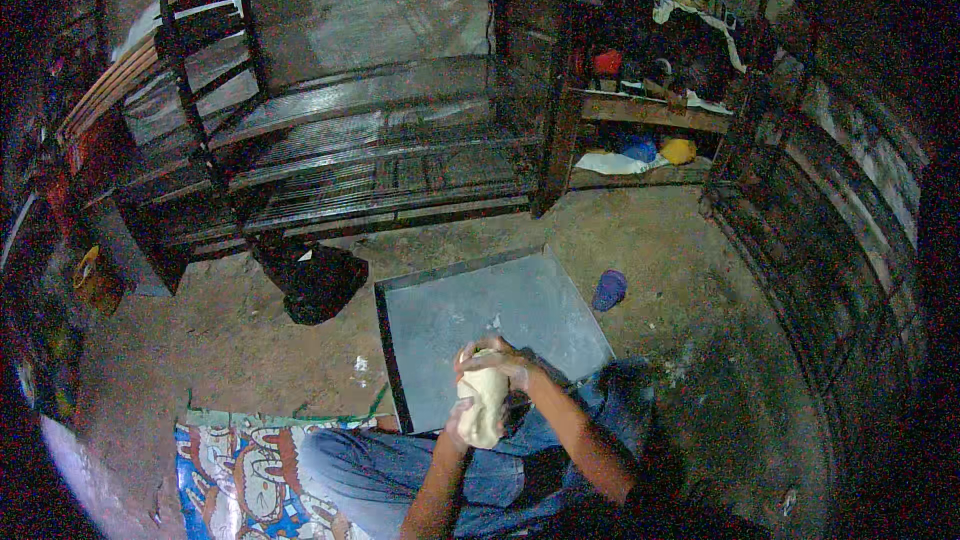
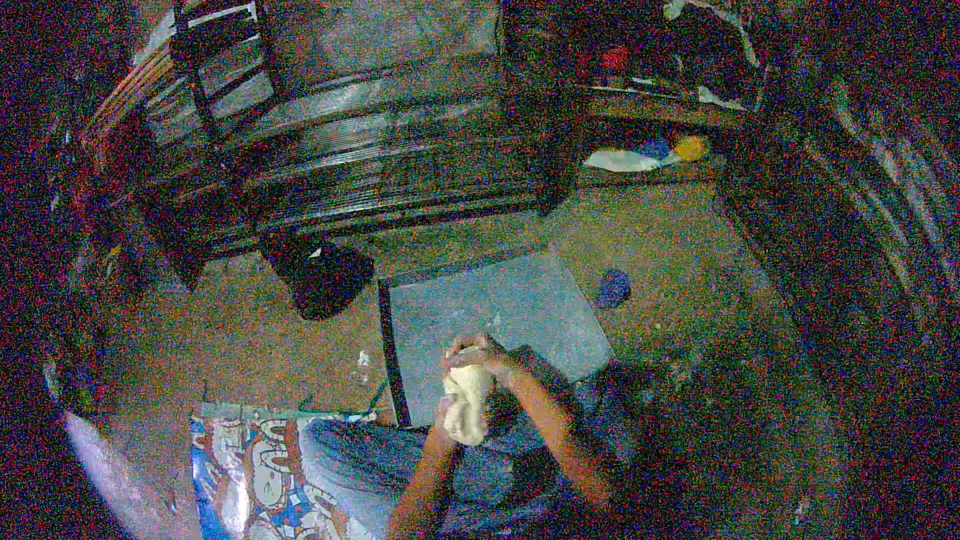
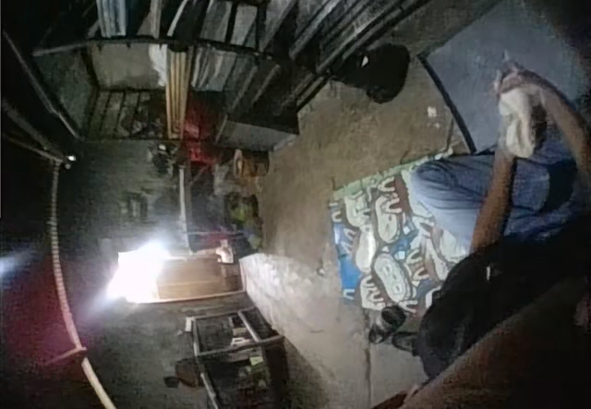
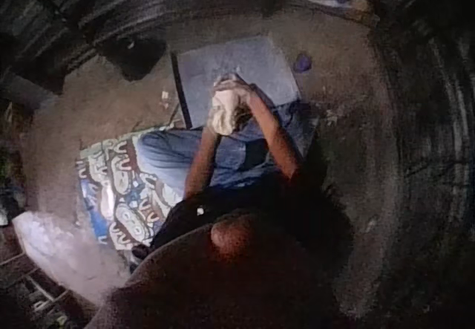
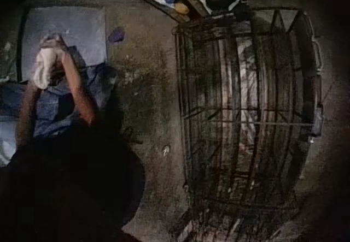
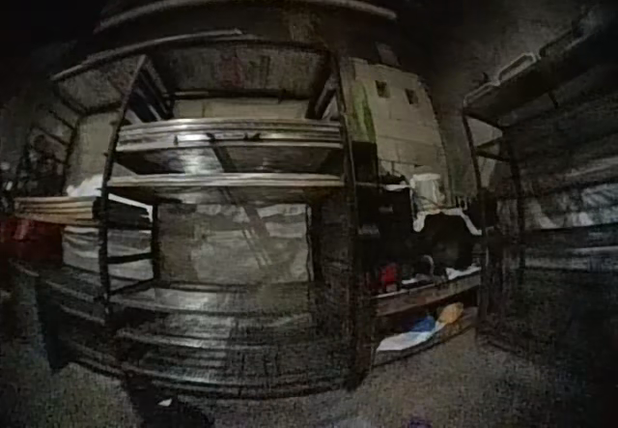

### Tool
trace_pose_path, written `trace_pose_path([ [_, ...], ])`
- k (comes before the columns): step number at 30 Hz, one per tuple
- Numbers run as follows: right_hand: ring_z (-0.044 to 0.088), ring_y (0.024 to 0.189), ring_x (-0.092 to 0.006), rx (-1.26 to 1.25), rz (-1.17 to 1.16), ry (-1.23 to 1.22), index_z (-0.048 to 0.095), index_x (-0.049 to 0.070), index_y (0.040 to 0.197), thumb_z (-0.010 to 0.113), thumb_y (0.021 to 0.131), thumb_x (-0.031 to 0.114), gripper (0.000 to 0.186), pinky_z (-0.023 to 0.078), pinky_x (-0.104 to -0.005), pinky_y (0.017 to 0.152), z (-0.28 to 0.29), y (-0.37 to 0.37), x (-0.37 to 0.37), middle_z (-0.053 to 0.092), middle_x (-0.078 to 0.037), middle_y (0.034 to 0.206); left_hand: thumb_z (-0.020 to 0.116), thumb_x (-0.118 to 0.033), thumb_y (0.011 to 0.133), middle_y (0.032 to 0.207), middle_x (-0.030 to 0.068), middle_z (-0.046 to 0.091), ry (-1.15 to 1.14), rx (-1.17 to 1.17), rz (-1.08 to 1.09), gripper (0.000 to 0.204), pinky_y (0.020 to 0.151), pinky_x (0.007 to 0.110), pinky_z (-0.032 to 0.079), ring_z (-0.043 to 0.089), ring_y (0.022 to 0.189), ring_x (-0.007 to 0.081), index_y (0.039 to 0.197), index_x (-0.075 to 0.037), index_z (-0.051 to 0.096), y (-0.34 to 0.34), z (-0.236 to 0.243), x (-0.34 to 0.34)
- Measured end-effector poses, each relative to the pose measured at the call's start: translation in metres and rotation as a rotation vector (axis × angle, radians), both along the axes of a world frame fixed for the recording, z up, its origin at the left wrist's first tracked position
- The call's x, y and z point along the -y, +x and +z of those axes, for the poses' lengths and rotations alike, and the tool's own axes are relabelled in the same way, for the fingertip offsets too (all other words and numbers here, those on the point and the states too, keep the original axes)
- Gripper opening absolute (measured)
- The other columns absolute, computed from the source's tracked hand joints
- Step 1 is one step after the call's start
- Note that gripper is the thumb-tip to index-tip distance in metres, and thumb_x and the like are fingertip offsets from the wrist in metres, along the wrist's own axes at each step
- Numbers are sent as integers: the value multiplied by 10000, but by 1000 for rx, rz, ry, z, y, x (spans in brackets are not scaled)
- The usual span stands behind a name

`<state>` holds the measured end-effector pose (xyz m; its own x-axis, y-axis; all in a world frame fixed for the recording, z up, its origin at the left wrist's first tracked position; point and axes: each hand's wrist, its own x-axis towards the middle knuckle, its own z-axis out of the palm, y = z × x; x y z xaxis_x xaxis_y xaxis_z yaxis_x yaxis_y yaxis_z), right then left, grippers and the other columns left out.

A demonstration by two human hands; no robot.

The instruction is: The person kneads a piece of dough by hand on a metal tray, repeatedly pressing, folding, and stretching it.

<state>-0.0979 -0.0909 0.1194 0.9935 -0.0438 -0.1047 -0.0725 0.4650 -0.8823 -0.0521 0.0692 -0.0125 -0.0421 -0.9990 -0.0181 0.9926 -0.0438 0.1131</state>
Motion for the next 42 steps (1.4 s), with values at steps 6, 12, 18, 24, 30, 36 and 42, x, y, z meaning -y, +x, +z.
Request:
trace_pose_path([
  [6, 600, 659, -136, -69, -299, -918, 672, 79, 683, 864, 599, 240, 265, 479, -319, 647, -37, -2, 16, 650, -31, 667, 804, -201, 743, 940, 142, 681, 411, 905, 61, 519, 749, 368, 564, 677, 825, 255, 1160, 4, 572, -14, 89, 13],
  [12, 652, 711, -273, -190, -657, -1355, 657, 53, 725, 795, 665, 183, 199, 503, -395, 659, -100, 6, -11, 666, -114, 756, 870, -322, 638, 957, 112, 712, 577, 1767, 432, 537, 769, 360, 540, 680, 856, 200, 1001, 4, 646, -5, 0, 11],
  [18, 432, 1307, -381, 138, -609, -907, 231, 144, 1507, 774, 780, 317, 924, 391, -485, 1052, -51, -13, 6, 311, -105, 1535, 779, -294, 747, 923, 123, 673, 507, 1317, 24, 444, 698, 342, 540, 661, 817, 193, 1056, -14, 627, 0, 79, 13],
  [24, 510, 1248, -317, 161, -179, 160, 344, 135, 1461, 806, 722, 378, 905, 426, -456, 1031, 25, -42, 22, 393, -108, 1485, 692, -399, 813, 1113, 199, 618, 257, 442, 73, 700, 762, 436, 569, 651, 902, 334, 1313, 15, 431, -17, 67, -13],
  [30, 628, 982, -209, 15, 111, -227, 600, 72, 1148, 857, 625, 218, 601, 511, -348, 844, 28, -29, -13, 619, -72, 1126, 633, -437, 865, 1181, 209, 584, -83, 138, -15, 693, 821, 475, 570, 641, 964, 361, 1360, -21, 383, -25, 27, -14],
  [36, 608, 798, -165, -240, -309, -721, 642, 150, 898, 852, 600, 167, 365, 497, -326, 704, 13, -21, -14, 639, -8, 845, 790, -331, 756, 1029, 137, 661, 385, 893, 219, 664, 782, 368, 555, 661, 917, 243, 1239, 20, 500, -22, 83, 6],
  [42, 616, 746, -178, -429, -631, -1218, 642, 168, 877, 858, 581, 192, 367, 494, -343, 650, -17, -21, -10, 646, 6, 805, 878, -376, 667, 1075, 161, 661, 831, 1651, 435, 765, 799, 352, 530, 654, 929, 243, 1192, 53, 524, -25, 82, 16],
])
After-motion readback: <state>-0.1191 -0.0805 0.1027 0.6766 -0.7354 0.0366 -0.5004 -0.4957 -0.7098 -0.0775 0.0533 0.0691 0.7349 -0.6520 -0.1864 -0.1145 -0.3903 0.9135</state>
